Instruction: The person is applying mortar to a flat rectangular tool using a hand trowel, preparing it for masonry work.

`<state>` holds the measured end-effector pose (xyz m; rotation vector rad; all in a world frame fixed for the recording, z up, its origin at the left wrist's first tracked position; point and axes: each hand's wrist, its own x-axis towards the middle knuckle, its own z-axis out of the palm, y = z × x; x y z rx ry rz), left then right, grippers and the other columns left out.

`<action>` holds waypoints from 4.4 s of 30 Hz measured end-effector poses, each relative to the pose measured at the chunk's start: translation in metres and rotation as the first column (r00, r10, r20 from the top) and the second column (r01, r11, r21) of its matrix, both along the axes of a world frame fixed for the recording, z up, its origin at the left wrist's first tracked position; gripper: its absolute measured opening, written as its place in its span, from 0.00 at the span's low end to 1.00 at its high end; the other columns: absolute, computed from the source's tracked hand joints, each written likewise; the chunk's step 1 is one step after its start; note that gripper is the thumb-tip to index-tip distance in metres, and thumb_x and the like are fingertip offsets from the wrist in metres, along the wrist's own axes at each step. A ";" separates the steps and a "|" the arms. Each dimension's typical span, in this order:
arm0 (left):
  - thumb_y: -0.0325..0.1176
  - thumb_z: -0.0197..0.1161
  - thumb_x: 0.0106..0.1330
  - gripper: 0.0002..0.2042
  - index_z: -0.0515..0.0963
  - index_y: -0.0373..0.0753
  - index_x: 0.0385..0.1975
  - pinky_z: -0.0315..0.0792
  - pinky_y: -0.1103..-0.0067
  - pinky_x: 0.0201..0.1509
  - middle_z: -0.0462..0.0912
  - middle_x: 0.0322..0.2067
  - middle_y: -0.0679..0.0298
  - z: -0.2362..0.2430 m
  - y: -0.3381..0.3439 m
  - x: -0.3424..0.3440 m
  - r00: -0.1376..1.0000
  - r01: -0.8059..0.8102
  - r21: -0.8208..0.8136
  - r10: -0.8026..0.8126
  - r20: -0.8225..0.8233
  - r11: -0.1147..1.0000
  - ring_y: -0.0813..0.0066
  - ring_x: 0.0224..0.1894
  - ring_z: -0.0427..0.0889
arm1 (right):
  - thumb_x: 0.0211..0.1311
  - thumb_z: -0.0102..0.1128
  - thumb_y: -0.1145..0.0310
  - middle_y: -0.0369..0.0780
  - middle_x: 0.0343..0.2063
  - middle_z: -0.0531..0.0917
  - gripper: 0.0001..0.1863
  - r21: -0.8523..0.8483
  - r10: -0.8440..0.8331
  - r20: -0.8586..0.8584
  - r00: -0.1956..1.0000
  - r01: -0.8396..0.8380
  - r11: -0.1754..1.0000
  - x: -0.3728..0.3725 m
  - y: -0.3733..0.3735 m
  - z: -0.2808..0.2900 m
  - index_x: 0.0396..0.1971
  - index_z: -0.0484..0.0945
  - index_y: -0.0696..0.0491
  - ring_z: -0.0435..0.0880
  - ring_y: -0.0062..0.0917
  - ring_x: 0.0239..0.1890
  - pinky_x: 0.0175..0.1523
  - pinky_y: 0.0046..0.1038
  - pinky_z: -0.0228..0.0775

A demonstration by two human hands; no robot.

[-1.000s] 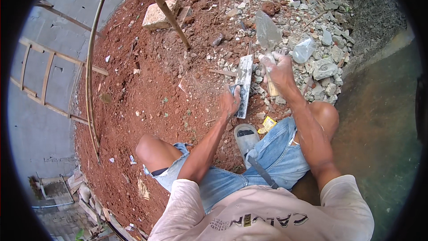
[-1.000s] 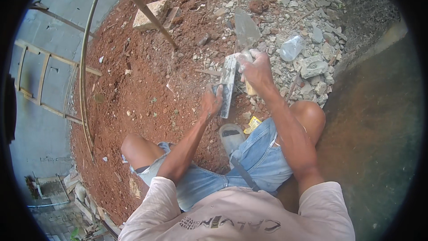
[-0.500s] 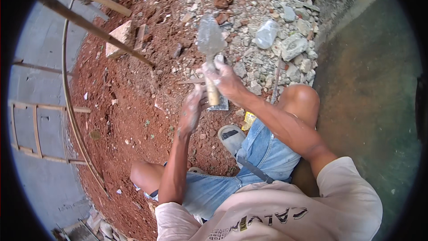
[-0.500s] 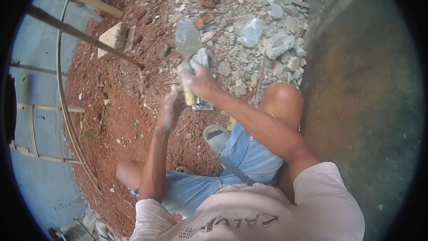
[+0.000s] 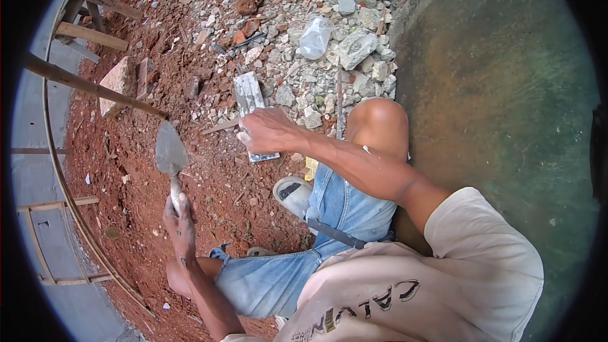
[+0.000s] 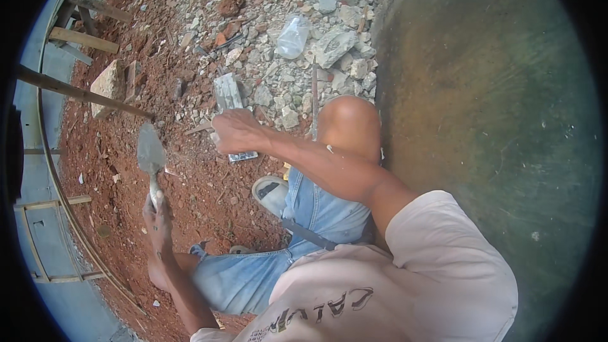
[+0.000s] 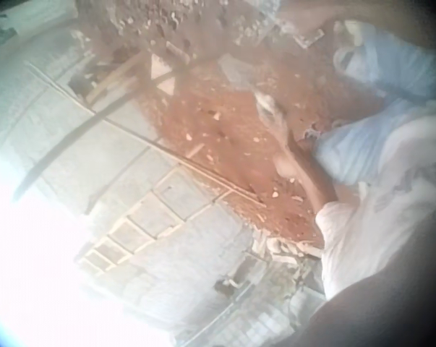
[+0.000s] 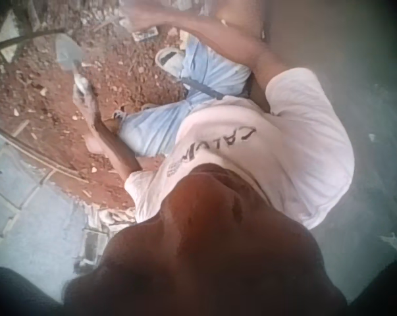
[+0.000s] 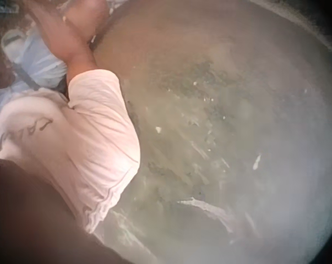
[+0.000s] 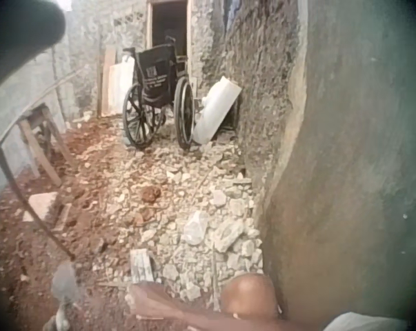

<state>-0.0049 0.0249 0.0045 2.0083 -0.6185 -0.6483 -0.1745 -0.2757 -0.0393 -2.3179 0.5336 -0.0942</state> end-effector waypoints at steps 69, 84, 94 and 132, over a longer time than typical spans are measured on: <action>0.55 0.59 0.81 0.21 0.73 0.44 0.32 0.60 0.84 0.22 0.71 0.20 0.73 -0.006 -0.006 -0.024 0.980 -0.200 -0.122 0.198 -0.030 0.972 0.87 0.19 0.66 | 0.52 0.75 0.77 0.44 0.21 0.85 0.07 0.861 0.676 -0.409 0.614 0.014 0.509 -0.048 -0.009 -0.067 0.26 0.84 0.63 0.80 0.25 0.17 0.19 0.27 0.67; 0.52 0.59 0.81 0.18 0.74 0.44 0.36 0.60 0.82 0.23 0.70 0.22 0.75 -0.008 -0.001 -0.025 0.968 -0.250 -0.141 0.244 -0.062 0.958 0.86 0.21 0.67 | 0.66 0.70 0.70 0.37 0.20 0.84 0.06 0.655 0.274 -0.278 0.921 -0.027 0.756 -0.030 -0.013 -0.012 0.37 0.89 0.56 0.75 0.17 0.17 0.18 0.24 0.62; 0.52 0.64 0.78 0.20 0.80 0.36 0.43 0.67 0.77 0.28 0.75 0.25 0.71 -0.017 -0.016 -0.043 0.998 -0.059 -0.032 0.058 -0.021 0.998 0.82 0.25 0.72 | 0.68 0.72 0.70 0.46 0.32 0.90 0.12 0.797 -0.256 0.251 0.934 -0.049 0.603 -0.004 -0.024 0.028 0.39 0.87 0.66 0.88 0.23 0.28 0.31 0.24 0.82; 0.50 0.63 0.79 0.19 0.81 0.37 0.44 0.63 0.81 0.22 0.74 0.22 0.74 -0.015 -0.052 -0.085 0.993 0.095 -0.094 -0.101 -0.057 0.991 0.88 0.20 0.69 | 0.65 0.70 0.70 0.37 0.27 0.90 0.09 0.492 -0.249 0.272 0.930 0.088 0.866 0.000 0.012 0.017 0.37 0.92 0.61 0.82 0.16 0.28 0.33 0.26 0.72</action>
